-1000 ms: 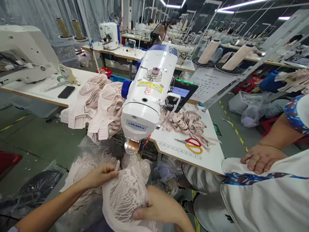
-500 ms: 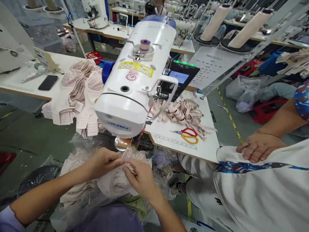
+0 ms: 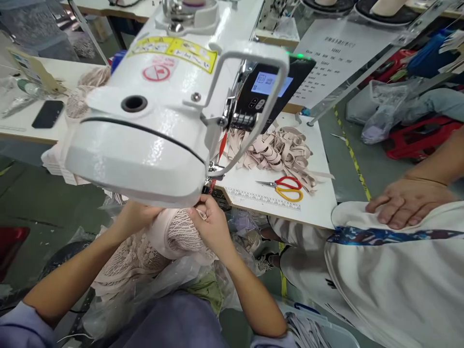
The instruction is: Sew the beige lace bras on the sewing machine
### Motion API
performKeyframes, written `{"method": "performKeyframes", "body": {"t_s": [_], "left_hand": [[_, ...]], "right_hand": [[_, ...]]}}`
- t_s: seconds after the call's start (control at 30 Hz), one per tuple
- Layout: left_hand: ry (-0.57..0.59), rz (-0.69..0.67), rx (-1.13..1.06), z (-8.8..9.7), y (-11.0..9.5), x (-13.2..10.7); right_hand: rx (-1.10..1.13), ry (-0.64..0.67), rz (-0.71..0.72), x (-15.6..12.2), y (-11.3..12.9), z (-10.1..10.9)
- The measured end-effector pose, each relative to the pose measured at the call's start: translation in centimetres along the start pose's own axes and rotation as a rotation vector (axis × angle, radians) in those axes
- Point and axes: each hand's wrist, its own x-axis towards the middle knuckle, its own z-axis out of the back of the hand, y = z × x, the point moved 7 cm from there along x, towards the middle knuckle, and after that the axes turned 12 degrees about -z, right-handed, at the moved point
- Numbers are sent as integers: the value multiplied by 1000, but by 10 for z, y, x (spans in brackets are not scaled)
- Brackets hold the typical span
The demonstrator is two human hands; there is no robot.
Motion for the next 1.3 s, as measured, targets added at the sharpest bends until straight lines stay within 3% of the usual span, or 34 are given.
{"method": "performKeyframes", "body": {"t_s": [0.37, 0.53, 0.63, 0.73, 0.83, 0.9, 1.1, 1.3], "left_hand": [[17, -18, 51, 0, -3, 5], [15, -25, 51, 2, -3, 5], [12, -28, 76, 7, -3, 4], [8, -21, 109, 13, -2, 2], [5, -1, 124, 16, 0, -1], [6, 11, 116, 16, 2, -4], [46, 74, 21, 10, 8, -12], [18, 31, 154, 16, 4, -22]], "right_hand": [[9, -25, 1, 9, -2, 7], [104, 15, -37, 14, -30, -2], [157, 130, 34, 17, -57, -13], [130, 386, 62, 13, -81, -27], [123, 631, -63, 1, -102, -31], [191, 687, -165, -7, -113, -26], [278, 545, -359, -21, -140, -1], [152, 481, -228, -41, -110, 30]]}}
